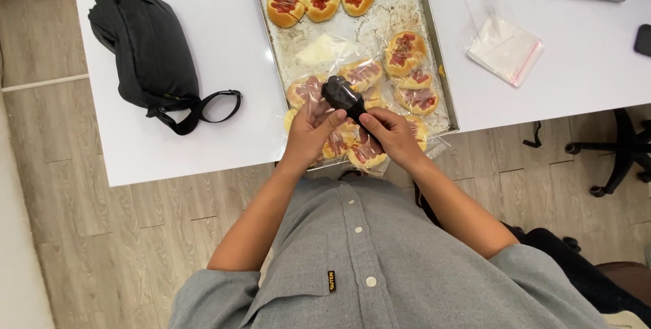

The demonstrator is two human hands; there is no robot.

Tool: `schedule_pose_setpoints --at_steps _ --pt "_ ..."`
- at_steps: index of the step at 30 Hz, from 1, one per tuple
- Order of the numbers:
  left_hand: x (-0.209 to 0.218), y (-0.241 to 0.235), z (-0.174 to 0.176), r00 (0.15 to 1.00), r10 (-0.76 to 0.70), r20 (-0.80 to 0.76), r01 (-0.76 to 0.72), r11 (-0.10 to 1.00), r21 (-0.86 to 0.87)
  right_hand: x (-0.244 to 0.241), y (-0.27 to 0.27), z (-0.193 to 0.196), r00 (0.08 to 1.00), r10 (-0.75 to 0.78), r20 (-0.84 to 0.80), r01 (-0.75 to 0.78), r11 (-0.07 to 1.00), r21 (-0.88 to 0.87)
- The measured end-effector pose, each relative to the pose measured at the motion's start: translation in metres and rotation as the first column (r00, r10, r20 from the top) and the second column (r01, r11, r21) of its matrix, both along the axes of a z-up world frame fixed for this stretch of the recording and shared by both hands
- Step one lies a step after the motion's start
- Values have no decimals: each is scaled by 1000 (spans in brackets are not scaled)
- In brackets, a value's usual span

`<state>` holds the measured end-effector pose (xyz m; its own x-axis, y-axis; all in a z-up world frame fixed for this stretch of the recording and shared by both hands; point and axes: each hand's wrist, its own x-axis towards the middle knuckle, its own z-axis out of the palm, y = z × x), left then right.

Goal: The person uses tongs to pick up baked buns from a tray and places them into clear plastic bags. They repeat this process for multiple buns, arranging the packaged buns on the table.

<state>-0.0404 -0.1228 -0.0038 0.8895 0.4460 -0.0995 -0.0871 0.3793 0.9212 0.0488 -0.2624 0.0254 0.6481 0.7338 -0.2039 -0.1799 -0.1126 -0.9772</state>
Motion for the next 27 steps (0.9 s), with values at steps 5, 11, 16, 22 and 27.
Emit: schedule_pose_setpoints --at_steps 5,11,16,22,27 --pt "-4 2 72 994 -79 -73 83 995 59 -3 10 -6 993 -114 24 114 993 3" --pt "-31 54 24 968 -246 -43 249 962 108 -23 30 0 949 -229 -217 251 964 82" --pt "-33 109 41 955 -296 -7 292 940 176 -59 65 2 902 -187 -389 262 953 150" --pt "-27 127 27 926 -367 86 354 925 135 -103 92 -4 886 -155 -438 254 950 179" --pt "-21 127 9 902 -430 34 423 898 117 -115 93 -7 884 -230 -406 339 915 220"
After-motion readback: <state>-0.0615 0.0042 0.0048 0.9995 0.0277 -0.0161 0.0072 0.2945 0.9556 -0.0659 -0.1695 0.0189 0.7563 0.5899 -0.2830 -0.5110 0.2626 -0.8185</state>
